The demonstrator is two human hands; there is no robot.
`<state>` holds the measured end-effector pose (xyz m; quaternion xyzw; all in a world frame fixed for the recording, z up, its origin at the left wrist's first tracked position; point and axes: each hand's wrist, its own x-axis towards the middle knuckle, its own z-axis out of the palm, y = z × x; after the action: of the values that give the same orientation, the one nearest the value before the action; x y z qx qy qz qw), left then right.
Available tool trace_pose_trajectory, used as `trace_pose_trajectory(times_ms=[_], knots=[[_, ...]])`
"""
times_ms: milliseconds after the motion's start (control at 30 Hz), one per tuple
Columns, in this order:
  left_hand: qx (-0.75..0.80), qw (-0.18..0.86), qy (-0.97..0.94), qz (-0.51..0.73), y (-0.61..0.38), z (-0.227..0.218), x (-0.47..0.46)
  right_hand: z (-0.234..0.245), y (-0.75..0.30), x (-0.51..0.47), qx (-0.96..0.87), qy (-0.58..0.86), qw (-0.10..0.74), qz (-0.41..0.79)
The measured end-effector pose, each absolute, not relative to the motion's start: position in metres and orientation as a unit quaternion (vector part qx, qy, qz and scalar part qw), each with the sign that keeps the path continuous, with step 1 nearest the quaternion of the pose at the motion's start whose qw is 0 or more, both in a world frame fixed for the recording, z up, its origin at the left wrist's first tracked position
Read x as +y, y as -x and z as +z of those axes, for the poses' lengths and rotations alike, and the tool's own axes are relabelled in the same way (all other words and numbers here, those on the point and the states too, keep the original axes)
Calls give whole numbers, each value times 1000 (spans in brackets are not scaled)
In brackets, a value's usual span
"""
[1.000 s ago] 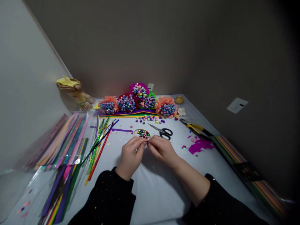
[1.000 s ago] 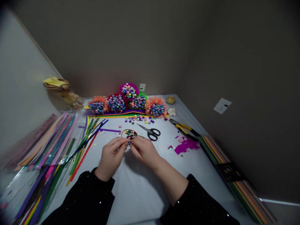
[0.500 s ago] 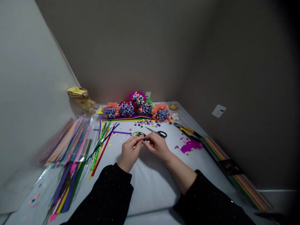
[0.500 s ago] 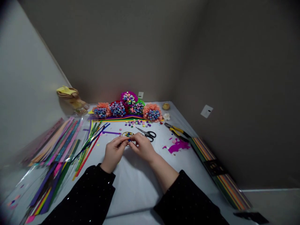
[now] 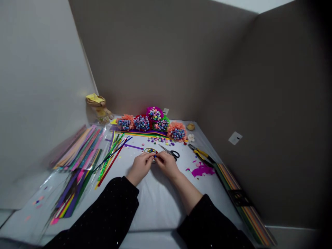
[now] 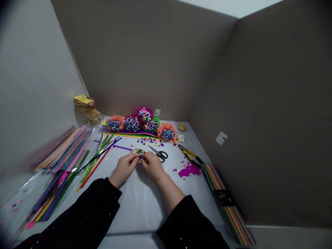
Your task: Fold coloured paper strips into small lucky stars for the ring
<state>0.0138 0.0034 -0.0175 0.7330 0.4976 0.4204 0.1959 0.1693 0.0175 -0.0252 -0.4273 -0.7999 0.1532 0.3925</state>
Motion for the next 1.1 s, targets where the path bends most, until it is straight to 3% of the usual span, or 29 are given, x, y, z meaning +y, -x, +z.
trace_pose_trajectory(times_ms=[233, 467, 733, 1100], knots=[[607, 156, -734, 262, 19, -8, 17, -34, -170, 22, -755, 541, 348, 128], [619, 176, -740, 196, 27, -14, 22, -35, -161, 29, -734, 574, 336, 134], [610, 189, -745, 192, 24, -19, 17, -42, -167, 18, -760, 535, 345, 134], [585, 175, -755, 238, 19, -19, 14, -34, -151, 1, -822, 504, 239, 115]])
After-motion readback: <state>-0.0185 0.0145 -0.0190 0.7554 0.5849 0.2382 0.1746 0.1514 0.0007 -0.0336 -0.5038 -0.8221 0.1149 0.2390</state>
